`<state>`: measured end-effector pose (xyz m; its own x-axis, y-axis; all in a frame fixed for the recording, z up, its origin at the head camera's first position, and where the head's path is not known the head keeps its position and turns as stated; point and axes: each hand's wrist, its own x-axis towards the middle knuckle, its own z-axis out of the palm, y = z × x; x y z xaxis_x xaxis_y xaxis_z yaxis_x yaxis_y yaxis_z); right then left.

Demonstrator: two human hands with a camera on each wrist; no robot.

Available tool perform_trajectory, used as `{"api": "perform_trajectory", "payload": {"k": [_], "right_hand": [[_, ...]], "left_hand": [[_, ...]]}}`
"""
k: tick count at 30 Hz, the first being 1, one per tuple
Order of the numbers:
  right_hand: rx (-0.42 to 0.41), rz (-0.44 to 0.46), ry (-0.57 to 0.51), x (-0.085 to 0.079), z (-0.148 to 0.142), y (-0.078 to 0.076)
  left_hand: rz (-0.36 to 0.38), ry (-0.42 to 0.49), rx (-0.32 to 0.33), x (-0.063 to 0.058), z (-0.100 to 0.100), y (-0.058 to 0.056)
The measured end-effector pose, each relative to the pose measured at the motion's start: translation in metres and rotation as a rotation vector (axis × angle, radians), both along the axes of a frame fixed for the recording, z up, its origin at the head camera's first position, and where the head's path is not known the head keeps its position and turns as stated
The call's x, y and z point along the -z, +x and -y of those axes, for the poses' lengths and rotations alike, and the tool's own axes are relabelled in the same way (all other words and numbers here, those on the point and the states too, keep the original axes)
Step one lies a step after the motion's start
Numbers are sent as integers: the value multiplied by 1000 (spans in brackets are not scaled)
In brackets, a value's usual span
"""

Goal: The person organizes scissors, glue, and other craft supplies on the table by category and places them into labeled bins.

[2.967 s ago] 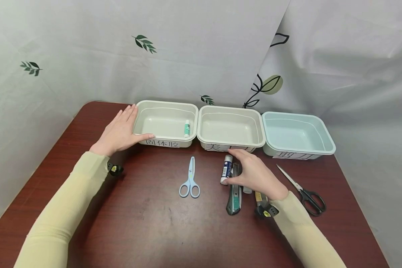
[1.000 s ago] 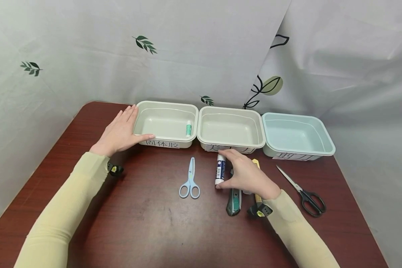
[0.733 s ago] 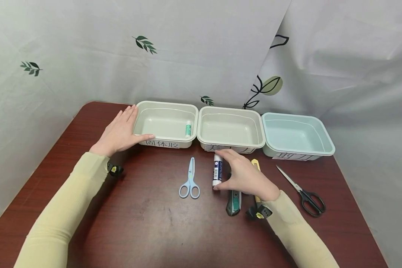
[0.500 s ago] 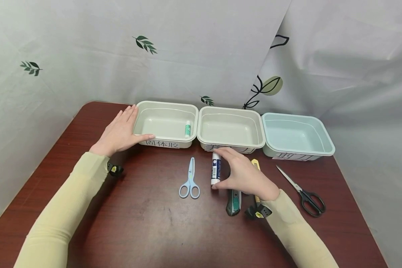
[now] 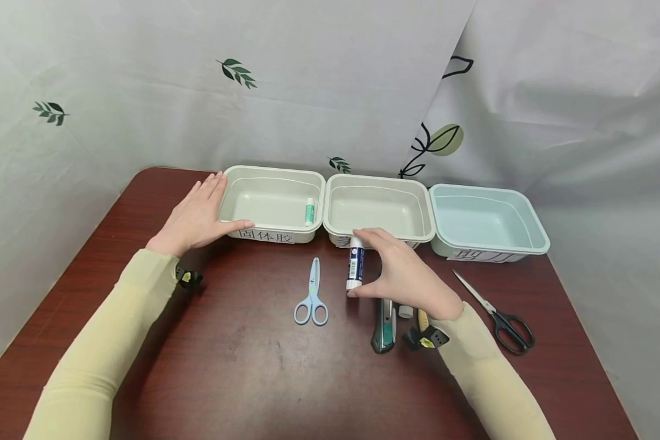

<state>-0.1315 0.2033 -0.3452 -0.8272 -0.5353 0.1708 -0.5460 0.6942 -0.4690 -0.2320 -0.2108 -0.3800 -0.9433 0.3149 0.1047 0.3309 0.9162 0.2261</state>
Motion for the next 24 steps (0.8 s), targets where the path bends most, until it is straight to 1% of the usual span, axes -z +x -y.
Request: {"api": "perform_trajectory", "payload": {"k": [4, 9, 18, 24], "right_hand": [[32, 9, -15, -10, -2, -4], [57, -17, -74, -17, -2, -14], [36, -105, -143, -26, 8, -37], [23, -105, -189, -32, 17, -52]], "left_hand": [[-1, 6, 0, 0, 0, 0], [3, 12, 0, 0, 0, 1], [5, 5, -1, 0, 0, 0], [6, 2, -2, 0, 0, 1]]}}
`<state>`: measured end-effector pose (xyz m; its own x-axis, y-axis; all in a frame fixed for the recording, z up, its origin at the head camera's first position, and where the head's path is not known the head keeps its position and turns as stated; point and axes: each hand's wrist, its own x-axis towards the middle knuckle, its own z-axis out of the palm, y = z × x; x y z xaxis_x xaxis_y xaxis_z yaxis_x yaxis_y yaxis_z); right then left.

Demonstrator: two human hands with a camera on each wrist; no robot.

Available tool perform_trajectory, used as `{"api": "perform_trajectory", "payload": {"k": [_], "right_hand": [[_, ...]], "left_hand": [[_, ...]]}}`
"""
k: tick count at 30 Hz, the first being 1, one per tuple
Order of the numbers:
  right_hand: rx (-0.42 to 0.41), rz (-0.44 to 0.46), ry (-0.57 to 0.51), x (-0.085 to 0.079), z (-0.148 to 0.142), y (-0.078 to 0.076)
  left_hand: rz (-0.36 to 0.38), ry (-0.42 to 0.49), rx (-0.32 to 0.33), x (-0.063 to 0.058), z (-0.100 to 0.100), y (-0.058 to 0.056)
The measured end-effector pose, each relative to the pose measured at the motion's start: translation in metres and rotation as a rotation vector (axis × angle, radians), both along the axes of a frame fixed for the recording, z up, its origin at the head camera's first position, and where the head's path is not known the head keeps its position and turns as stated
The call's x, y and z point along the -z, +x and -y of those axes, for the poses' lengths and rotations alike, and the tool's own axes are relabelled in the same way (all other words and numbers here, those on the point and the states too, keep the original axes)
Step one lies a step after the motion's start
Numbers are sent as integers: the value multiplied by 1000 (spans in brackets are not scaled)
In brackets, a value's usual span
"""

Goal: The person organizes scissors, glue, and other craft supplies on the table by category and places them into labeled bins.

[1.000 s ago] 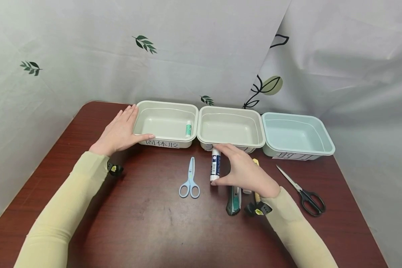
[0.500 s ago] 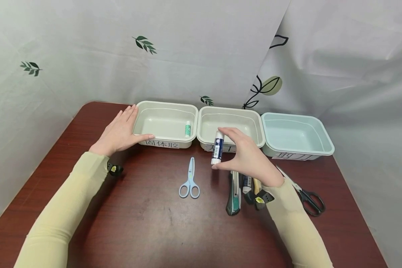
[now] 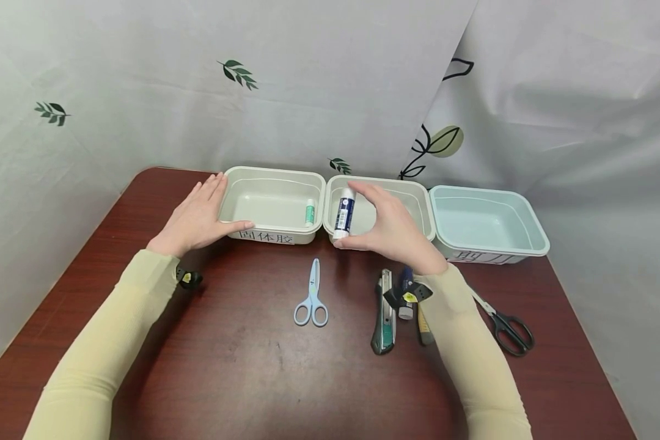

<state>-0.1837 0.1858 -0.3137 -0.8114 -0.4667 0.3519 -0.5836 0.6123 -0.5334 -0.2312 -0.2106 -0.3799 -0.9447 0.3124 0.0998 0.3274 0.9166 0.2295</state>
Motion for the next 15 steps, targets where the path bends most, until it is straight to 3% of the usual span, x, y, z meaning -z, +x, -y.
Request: {"api": "perform_trajectory", "payload": {"k": [15], "right_hand": [[-18, 104, -62, -11, 28, -40]], "left_hand": [[3, 5, -1, 0, 1, 0]]}}
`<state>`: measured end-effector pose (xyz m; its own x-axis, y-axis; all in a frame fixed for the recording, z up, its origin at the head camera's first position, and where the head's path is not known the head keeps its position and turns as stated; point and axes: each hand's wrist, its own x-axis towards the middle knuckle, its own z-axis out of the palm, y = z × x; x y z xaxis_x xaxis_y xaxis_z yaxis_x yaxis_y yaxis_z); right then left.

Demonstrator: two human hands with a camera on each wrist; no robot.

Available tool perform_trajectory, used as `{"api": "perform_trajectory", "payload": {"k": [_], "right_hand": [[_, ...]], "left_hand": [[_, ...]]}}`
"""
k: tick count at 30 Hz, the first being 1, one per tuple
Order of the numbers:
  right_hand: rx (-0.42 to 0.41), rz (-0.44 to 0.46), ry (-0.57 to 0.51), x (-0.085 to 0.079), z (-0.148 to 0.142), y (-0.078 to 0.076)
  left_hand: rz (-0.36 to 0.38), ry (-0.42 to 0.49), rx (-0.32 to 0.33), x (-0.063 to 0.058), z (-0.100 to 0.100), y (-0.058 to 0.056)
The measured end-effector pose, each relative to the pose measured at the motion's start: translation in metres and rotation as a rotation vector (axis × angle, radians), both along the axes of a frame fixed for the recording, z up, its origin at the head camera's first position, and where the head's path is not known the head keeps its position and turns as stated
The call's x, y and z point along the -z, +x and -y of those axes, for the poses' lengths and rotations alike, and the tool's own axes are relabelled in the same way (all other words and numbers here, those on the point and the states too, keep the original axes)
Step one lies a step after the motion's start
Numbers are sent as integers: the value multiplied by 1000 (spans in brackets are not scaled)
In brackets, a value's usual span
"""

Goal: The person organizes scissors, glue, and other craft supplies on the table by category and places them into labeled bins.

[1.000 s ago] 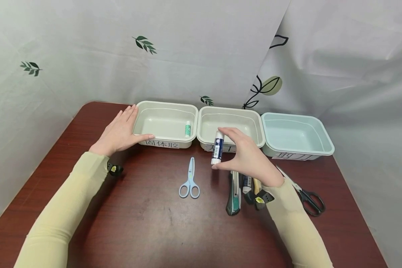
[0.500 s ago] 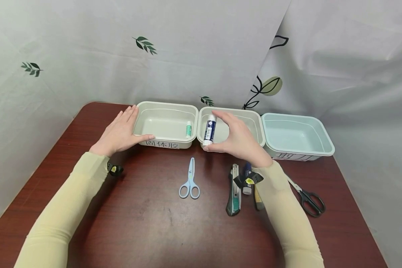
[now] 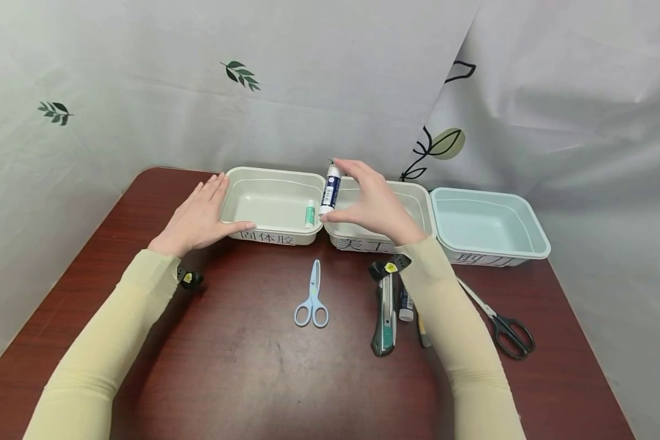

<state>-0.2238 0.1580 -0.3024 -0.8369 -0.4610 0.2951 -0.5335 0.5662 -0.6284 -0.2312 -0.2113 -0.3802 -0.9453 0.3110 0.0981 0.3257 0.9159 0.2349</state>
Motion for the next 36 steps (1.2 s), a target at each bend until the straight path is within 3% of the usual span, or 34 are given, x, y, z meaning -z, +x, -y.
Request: {"api": "perform_trajectory", "payload": {"k": [12, 36], "right_hand": [[-16, 90, 28, 12, 28, -21], [-14, 44, 137, 22, 60, -37]], "left_hand": [[-5, -3, 5, 0, 0, 0], [-1, 7, -3, -1, 0, 0]]}}
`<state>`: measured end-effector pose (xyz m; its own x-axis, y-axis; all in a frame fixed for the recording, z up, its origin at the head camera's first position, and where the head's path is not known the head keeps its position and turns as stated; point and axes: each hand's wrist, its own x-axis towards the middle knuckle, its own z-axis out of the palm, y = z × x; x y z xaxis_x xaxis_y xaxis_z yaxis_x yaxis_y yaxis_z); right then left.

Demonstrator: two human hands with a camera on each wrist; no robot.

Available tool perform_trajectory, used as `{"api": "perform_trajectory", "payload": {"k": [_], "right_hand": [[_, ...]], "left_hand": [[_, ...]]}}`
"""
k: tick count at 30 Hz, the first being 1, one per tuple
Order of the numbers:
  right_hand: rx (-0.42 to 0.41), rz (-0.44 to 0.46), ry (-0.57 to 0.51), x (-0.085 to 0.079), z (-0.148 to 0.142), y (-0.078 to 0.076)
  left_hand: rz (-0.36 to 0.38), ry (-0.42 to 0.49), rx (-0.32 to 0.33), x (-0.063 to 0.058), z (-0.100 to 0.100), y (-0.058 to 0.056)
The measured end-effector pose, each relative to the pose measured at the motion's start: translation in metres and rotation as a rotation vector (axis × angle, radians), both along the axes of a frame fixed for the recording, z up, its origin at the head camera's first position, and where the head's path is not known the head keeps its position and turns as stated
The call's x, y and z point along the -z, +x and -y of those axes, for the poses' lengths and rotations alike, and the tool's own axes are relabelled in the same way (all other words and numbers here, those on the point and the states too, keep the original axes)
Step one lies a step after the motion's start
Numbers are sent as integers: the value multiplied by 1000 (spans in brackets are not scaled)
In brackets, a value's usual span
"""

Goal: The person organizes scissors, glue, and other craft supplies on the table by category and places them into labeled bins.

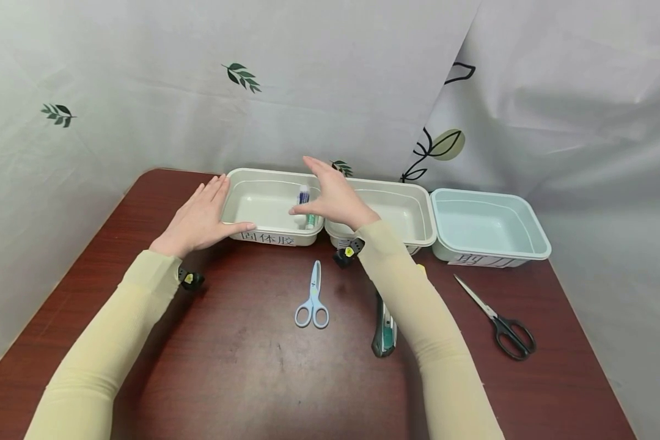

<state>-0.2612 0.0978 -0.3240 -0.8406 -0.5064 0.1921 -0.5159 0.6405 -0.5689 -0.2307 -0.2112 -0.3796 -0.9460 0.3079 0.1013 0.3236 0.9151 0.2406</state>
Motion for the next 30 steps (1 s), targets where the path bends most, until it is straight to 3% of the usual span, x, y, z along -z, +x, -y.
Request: {"api": "perform_trajectory", "payload": {"k": [17, 30], "right_hand": [[1, -9, -28, 0, -13, 8], [2, -69, -40, -13, -25, 24]], "left_hand": [[-8, -13, 6, 2, 1, -1], [7, -21, -1, 0, -1, 0]]}}
